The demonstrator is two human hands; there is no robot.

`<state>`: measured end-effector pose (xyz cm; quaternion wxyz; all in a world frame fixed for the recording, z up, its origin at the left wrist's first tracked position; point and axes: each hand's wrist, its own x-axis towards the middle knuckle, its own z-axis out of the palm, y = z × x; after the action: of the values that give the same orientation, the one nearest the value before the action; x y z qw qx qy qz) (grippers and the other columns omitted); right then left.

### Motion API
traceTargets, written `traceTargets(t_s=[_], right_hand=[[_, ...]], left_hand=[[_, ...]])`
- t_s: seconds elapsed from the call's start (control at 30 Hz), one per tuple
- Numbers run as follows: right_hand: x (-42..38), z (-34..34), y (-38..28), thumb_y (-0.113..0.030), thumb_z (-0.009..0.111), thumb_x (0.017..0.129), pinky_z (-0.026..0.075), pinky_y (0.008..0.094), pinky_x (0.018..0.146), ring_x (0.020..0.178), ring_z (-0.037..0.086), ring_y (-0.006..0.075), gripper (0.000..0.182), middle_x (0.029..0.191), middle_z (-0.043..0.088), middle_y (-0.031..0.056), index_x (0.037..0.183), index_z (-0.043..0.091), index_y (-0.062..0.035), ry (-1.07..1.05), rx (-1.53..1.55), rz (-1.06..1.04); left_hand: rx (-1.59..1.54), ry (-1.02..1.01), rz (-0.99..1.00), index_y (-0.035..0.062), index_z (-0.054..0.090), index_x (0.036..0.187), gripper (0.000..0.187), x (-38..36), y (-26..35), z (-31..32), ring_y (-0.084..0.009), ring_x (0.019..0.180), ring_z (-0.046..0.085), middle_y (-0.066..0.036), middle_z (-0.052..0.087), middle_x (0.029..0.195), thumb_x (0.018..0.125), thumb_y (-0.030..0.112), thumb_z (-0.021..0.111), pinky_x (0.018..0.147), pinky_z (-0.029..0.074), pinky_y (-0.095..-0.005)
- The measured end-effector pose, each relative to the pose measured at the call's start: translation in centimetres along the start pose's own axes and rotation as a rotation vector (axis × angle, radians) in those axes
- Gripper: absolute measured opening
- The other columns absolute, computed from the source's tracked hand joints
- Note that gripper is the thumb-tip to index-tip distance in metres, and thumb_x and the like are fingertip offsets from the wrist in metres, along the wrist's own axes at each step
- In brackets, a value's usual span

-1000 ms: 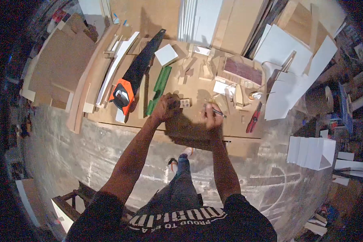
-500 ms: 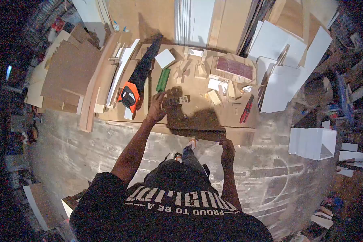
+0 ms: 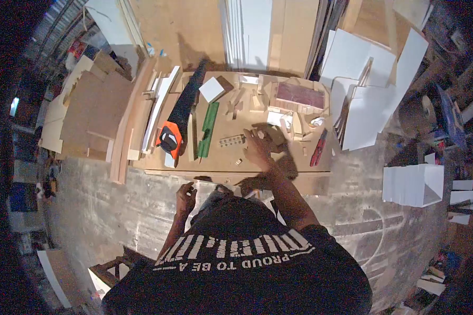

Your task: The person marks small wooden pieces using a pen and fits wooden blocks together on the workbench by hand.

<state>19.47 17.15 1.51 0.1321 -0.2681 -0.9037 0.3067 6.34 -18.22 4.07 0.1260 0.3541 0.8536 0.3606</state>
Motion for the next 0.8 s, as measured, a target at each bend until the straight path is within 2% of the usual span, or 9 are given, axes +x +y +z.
traceTargets(t_s=[0.07, 0.1, 0.2, 0.23, 0.43, 0.53, 0.57, 0.67, 0.8], right_hand=[[0.6, -0.4, -1.6, -0.019, 0.073, 0.078, 0.044, 0.0494, 0.103, 0.128, 0.049, 0.0398, 0.076, 0.143, 0.046, 0.0219, 0.145, 0.038, -0.0102, -0.025, -0.207, -0.045], [1.1, -0.6, -2.1, -0.018, 0.073, 0.077, 0.043, 0.0496, 0.105, 0.133, 0.044, 0.0383, 0.079, 0.146, 0.043, 0.0206, 0.147, 0.037, -0.0145, -0.163, -0.04, 0.095], [2.3, -0.1, -1.7, -0.016, 0.073, 0.075, 0.045, 0.0487, 0.104, 0.133, 0.045, 0.0383, 0.082, 0.143, 0.046, 0.0197, 0.148, 0.035, -0.0149, -0.133, -0.045, -0.051], [2.3, -0.2, -2.5, -0.015, 0.073, 0.073, 0.047, 0.0484, 0.099, 0.124, 0.052, 0.0387, 0.071, 0.135, 0.052, 0.018, 0.139, 0.047, -0.0117, -0.072, -0.102, -0.061], [3.0, 0.3, -2.1, -0.016, 0.073, 0.071, 0.05, 0.0482, 0.089, 0.106, 0.06, 0.0386, 0.042, 0.114, 0.061, 0.0185, 0.111, 0.063, -0.0048, -0.108, 0.052, -0.122], [0.9, 1.0, -2.6, -0.02, 0.073, 0.076, 0.045, 0.0434, 0.103, 0.124, 0.053, 0.0368, 0.053, 0.128, 0.059, 0.0182, 0.125, 0.059, -0.0045, -0.015, -0.045, 0.023], [-0.1, 0.9, -2.7, -0.022, 0.072, 0.079, 0.046, 0.0436, 0.103, 0.122, 0.055, 0.036, 0.054, 0.129, 0.058, 0.0176, 0.129, 0.057, -0.0084, -0.046, -0.009, 0.129], [-1.6, 2.0, -4.2, -0.023, 0.077, 0.076, 0.053, 0.0421, 0.085, 0.101, 0.065, 0.0349, 0.045, 0.108, 0.064, 0.0173, 0.114, 0.061, -0.0019, 0.239, 0.039, 0.229], [-2.4, 2.0, -8.0, -0.022, 0.076, 0.077, 0.053, 0.0411, 0.085, 0.097, 0.067, 0.0347, 0.045, 0.106, 0.067, 0.018, 0.114, 0.062, -0.0021, 0.355, 0.044, 0.43]], left_hand=[[-0.013, 0.005, -0.061, -0.0024, 0.066, 0.112, 0.031, -0.9, -0.4, -1.0, -0.03, 0.076, 0.066, -0.018, 0.066, 0.087, 0.081, 0.0, 0.069, 0.067, 0.053, -0.0396], [-0.044, 0.038, -0.083, -0.0028, 0.066, 0.112, 0.03, -0.9, -0.3, -1.5, -0.0287, 0.075, 0.066, -0.018, 0.066, 0.087, 0.082, 0.0, 0.069, 0.066, 0.053, -0.0388], [-0.079, 0.09, -0.119, -0.0027, 0.066, 0.112, 0.029, -0.3, -0.4, -2.8, -0.0273, 0.075, 0.066, -0.017, 0.066, 0.087, 0.083, 0.001, 0.069, 0.065, 0.053, -0.0381], [-0.038, 0.078, -0.106, -0.0027, 0.066, 0.113, 0.028, 0.0, -0.9, -3.1, -0.0266, 0.075, 0.066, -0.016, 0.065, 0.088, 0.085, 0.002, 0.067, 0.064, 0.054, -0.0376], [-0.184, -0.031, -0.062, -0.0039, 0.066, 0.113, 0.026, 2.6, -3.7, -4.0, -0.0283, 0.077, 0.067, -0.017, 0.066, 0.086, 0.088, 0.005, 0.065, 0.068, 0.053, -0.0369], [-0.227, -0.061, -0.015, -0.004, 0.066, 0.113, 0.026, 5.5, -3.5, -4.9, -0.028, 0.079, 0.068, -0.018, 0.068, 0.087, 0.089, 0.005, 0.064, 0.07, 0.053, -0.0372], [-0.165, -0.106, 0.027, -0.0034, 0.067, 0.114, 0.026, 6.6, -2.8, -5.8, -0.0274, 0.081, 0.068, -0.019, 0.069, 0.091, 0.09, 0.004, 0.064, 0.071, 0.053, -0.037], [-0.324, -0.222, 0.032, -0.0031, 0.067, 0.116, 0.026, 10.0, -3.2, -4.8, -0.026, 0.083, 0.068, -0.019, 0.069, 0.091, 0.091, 0.005, 0.063, 0.072, 0.054, -0.0368], [-0.409, -0.43, 0.116, -0.0046, 0.065, 0.119, 0.03, 15.0, -2.6, -0.6, -0.0199, 0.086, 0.067, -0.014, 0.07, 0.098, 0.095, 0.013, 0.063, 0.073, 0.054, -0.0323]])
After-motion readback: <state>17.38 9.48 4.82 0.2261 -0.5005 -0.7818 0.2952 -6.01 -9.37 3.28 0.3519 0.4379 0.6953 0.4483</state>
